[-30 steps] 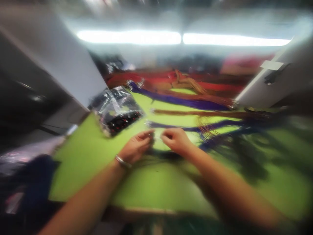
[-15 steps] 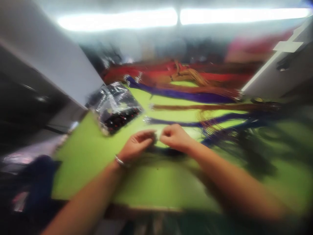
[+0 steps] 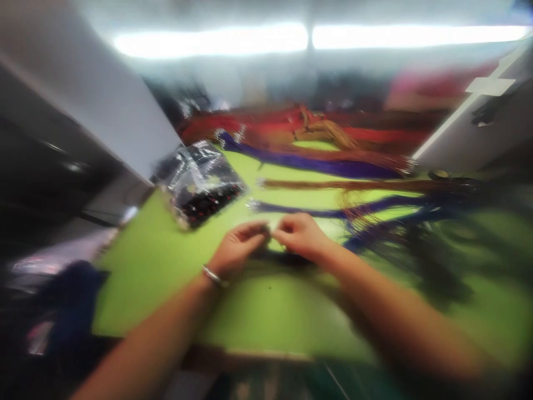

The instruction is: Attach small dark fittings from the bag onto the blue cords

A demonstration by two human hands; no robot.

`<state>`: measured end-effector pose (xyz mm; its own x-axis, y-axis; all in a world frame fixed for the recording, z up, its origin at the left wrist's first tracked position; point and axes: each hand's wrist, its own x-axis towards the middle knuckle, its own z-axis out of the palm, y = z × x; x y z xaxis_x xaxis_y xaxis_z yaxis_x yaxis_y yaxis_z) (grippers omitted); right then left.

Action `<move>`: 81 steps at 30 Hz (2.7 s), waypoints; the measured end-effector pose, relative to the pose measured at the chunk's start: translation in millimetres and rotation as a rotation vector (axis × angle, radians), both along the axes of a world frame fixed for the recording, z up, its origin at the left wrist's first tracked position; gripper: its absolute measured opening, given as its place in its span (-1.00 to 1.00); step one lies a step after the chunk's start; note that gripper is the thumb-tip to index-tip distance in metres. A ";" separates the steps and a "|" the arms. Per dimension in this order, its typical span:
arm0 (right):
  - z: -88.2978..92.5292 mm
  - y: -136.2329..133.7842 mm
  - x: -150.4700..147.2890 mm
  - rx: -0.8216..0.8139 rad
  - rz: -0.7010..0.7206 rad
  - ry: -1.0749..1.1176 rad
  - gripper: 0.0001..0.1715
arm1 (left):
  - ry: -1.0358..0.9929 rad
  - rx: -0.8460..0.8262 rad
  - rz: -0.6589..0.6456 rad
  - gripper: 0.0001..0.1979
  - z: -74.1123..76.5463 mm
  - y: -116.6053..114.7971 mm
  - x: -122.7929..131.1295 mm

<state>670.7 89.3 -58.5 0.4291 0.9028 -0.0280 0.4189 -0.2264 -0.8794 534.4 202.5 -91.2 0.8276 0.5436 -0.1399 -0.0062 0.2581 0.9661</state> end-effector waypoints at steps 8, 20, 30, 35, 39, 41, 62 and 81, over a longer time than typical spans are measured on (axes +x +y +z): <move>-4.6 0.0 0.7 0.072 -0.003 -0.124 -0.85 | 0.007 0.020 0.005 -0.65 0.5 -2.7 0.8; -21.2 0.1 -7.6 -0.012 -0.034 -0.354 -0.86 | 0.054 0.345 -0.055 -0.66 -7.0 -0.3 0.3; -27.3 1.2 -10.9 -0.008 -0.072 -0.333 -0.84 | 0.040 0.178 -0.038 -0.62 -7.9 -3.0 2.1; 1.1 8.7 11.0 -0.010 0.047 -0.384 -0.84 | -0.021 0.016 -0.010 -0.63 -3.0 -1.8 4.4; 18.9 42.3 50.3 -0.168 0.036 -0.590 -0.83 | -0.047 -0.177 0.073 -0.62 2.2 -4.2 5.5; 14.8 63.6 68.8 -0.294 0.001 -0.662 -0.82 | -0.056 -0.221 0.077 -0.62 5.0 -5.5 5.1; 10.9 70.7 107.6 -0.203 -0.081 -0.824 -0.80 | -0.015 -0.178 0.064 -0.63 16.6 -2.6 4.0; 19.9 -17.2 53.8 0.177 -0.118 -0.138 -0.79 | -0.171 -0.418 0.057 -0.64 21.0 -31.5 46.2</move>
<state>724.5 72.0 -38.6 0.5208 0.8317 0.1923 0.5171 -0.1282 -0.8463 580.6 171.0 -70.3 0.8285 0.5146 -0.2206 -0.1820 0.6201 0.7631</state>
